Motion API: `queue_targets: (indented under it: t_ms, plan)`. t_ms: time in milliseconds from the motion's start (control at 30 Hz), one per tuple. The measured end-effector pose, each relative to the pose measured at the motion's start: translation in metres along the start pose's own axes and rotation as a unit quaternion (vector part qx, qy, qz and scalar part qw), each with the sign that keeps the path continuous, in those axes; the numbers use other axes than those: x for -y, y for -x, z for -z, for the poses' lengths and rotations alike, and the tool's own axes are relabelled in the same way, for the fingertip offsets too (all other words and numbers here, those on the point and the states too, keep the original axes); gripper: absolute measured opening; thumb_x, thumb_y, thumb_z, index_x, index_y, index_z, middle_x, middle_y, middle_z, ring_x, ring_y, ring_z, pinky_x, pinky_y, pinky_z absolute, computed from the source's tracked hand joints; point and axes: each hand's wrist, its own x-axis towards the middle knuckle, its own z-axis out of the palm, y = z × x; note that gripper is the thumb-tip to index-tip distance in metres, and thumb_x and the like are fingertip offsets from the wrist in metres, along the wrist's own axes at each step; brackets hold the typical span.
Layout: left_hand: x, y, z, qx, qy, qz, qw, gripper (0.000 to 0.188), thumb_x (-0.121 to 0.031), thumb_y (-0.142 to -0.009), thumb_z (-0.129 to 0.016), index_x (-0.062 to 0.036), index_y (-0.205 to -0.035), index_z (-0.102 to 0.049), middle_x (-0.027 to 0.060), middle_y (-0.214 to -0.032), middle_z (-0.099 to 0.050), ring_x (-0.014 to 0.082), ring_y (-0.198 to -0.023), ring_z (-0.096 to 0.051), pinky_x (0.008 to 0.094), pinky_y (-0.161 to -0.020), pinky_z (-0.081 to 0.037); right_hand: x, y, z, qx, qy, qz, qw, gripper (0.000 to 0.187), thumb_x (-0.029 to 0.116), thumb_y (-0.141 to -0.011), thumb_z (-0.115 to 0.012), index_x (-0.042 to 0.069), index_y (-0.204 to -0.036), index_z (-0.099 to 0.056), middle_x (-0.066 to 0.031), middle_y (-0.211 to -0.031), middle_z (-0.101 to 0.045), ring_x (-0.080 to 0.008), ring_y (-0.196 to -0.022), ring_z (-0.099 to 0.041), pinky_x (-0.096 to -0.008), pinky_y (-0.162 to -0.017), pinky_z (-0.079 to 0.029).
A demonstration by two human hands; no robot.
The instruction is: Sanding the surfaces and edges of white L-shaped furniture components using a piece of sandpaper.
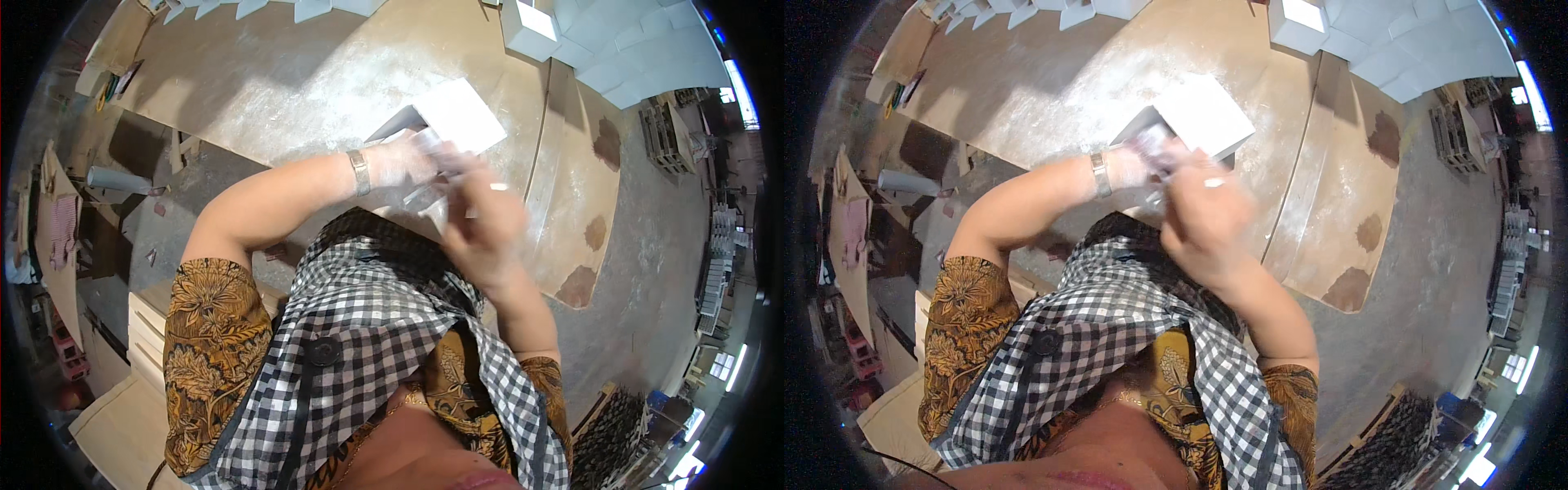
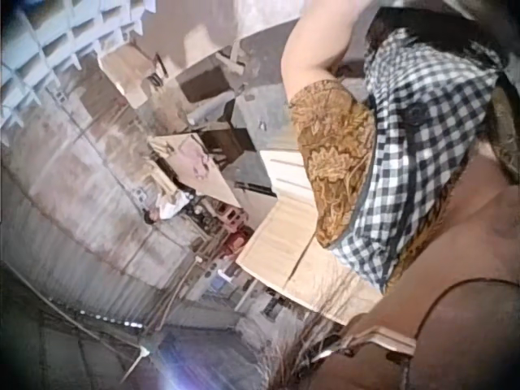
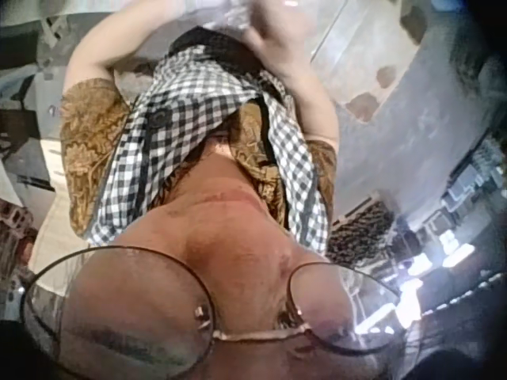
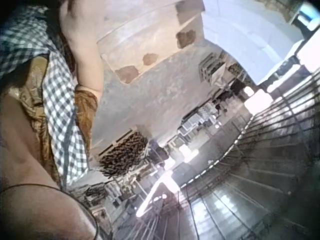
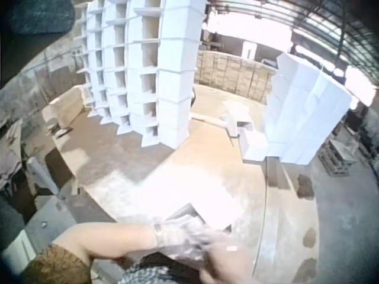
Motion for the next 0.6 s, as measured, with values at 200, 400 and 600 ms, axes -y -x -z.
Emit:
queue_targets:
  t_ms: [200,400,600]
  plan:
    - [0.01,-0.008,-0.022,-0.029,-0.146,-0.046,0.988,0.033,-0.002,-0.08,-0.05,0.0017,-0.113,-0.05,0.0189,-0.114,-0.052,0.0288,-0.11,-0.048,0.0357,-0.089,-0.042,-0.084,-0.043,-0.019,0.028,-0.006,-0.252,0.967,0.02,0.003,-0.071,-0.055,0.006,-0.091,-0.056,-0.0156,-0.068,-0.058,-0.0338,-0.064,-0.057,-0.0408,-0.057,-0.045]
    - [0.006,0.017,-0.023,-0.053,0.622,0.066,0.778,0.04,-0.011,-0.088,-0.045,-0.0047,-0.127,-0.037,0.011,-0.124,-0.046,0.0184,-0.112,-0.046,0.0338,-0.096,-0.037,-0.001,-0.022,-0.038,0.119,-0.008,-0.094,0.988,0.025,-0.004,-0.067,-0.053,0.004,-0.091,-0.056,-0.0168,-0.07,-0.057,-0.0325,-0.064,-0.058,-0.0385,-0.056,-0.045]
    - [-0.013,0.004,-0.001,0.009,-0.068,0.019,0.997,0.039,-0.007,-0.083,-0.044,-0.0001,-0.121,-0.044,0.0179,-0.125,-0.045,0.0268,-0.119,-0.041,0.0328,-0.098,-0.035,-0.038,-0.06,0.008,-0.137,0.065,-0.119,0.981,0.009,-0.002,-0.074,-0.059,0.003,-0.081,-0.059,-0.0121,-0.078,-0.065,-0.0196,-0.056,-0.061,-0.0302,-0.046,-0.045]
